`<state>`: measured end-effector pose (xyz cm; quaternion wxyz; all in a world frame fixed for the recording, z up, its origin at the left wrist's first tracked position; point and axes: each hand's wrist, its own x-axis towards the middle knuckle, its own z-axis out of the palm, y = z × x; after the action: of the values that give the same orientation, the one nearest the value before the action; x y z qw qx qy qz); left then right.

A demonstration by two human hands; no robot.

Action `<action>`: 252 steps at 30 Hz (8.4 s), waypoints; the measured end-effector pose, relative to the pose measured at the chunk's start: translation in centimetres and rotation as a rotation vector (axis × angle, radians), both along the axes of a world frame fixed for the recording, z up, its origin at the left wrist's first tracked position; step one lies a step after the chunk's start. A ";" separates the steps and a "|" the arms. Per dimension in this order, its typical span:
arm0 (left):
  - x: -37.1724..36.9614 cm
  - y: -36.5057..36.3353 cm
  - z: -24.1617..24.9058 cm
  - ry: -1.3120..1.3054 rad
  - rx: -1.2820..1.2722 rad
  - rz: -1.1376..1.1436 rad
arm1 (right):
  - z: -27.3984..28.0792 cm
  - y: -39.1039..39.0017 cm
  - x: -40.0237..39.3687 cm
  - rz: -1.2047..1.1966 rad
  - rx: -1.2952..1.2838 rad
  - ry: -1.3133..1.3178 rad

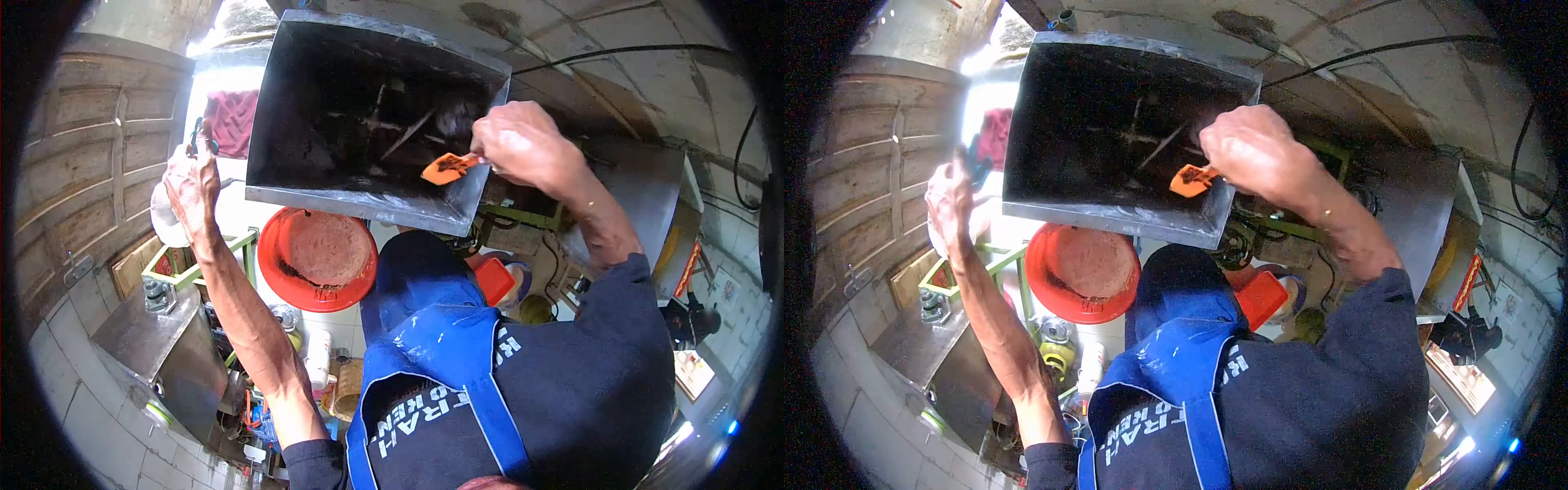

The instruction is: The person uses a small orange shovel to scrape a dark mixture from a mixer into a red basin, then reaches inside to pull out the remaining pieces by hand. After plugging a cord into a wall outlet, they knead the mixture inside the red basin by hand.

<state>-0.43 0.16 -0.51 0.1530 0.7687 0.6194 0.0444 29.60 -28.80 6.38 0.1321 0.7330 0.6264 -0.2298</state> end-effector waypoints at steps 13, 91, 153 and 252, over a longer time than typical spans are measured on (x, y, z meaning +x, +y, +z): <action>-0.5 0.5 -0.3 0.115 0.110 -0.196 | 1.5 -0.6 0.1 0.058 -0.021 0.086; -2.5 2.3 -4.3 0.123 0.188 -0.290 | -1.8 -1.6 -1.2 0.010 -0.140 -0.156; -1.8 1.5 -3.0 0.012 0.122 -0.094 | -9.1 -9.1 1.0 -0.326 -0.026 0.636; -1.7 1.7 -3.7 -0.107 0.112 -0.144 | 1.6 -7.8 -6.5 0.257 0.218 -0.311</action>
<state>-2.18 1.82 -4.22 0.1454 0.8153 0.5499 0.1087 23.09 -36.62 7.95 0.1750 0.6839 0.7078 -0.0263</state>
